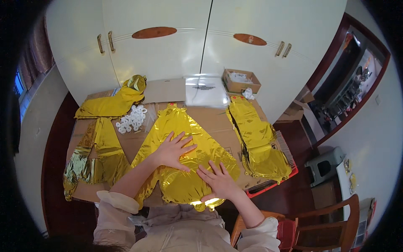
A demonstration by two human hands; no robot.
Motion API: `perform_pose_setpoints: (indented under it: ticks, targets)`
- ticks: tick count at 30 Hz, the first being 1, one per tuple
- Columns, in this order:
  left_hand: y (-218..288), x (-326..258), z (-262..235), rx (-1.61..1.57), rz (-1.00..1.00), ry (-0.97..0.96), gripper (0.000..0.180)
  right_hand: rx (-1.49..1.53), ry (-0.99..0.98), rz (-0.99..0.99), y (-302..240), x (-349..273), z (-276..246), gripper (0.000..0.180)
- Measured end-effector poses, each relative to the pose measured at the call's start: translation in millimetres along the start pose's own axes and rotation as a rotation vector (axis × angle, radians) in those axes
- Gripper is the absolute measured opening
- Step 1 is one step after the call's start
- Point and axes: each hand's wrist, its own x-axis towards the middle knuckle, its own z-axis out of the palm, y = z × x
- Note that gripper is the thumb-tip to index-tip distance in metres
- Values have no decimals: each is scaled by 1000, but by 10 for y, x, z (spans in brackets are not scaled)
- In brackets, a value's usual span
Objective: Folding and organizing gold-colored foil sheets on a table.
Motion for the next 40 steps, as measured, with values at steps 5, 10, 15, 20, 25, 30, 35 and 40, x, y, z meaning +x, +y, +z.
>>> perform_pose_setpoints:
  ticks: [5, 10, 15, 20, 25, 30, 35, 40]
  targets:
    - [-12, 4, -26, -33, 15, -11, 101, -54, -15, -17, -61, -77, -50, 109]
    - [-13, 6, -31, -27, 15, -16, 102, -50, -13, -37, -108, -117, -139, 105]
    - [-17, 7, -10, -15, 20, -11, 102, -3, 175, -267, -190, -235, -115, 71]
    - [-4, 6, -22, -16, 24, -3, 103, -1, 408, -344, -257, -354, 78, 33]
    - [-7, 0, -8, -13, 23, 4, 105, -18, 515, -339, -315, -421, 185, 26]
    - [-5, -1, -29, -18, 11, -17, 105, 46, 550, -303, -322, -439, 267, 23]
    - [-12, 6, -13, -13, 17, -9, 105, 257, 567, -142, -300, -467, 256, 31]
    - [-3, 1, -31, -4, 12, -31, 106, 225, 400, 53, -626, -338, -70, 42]
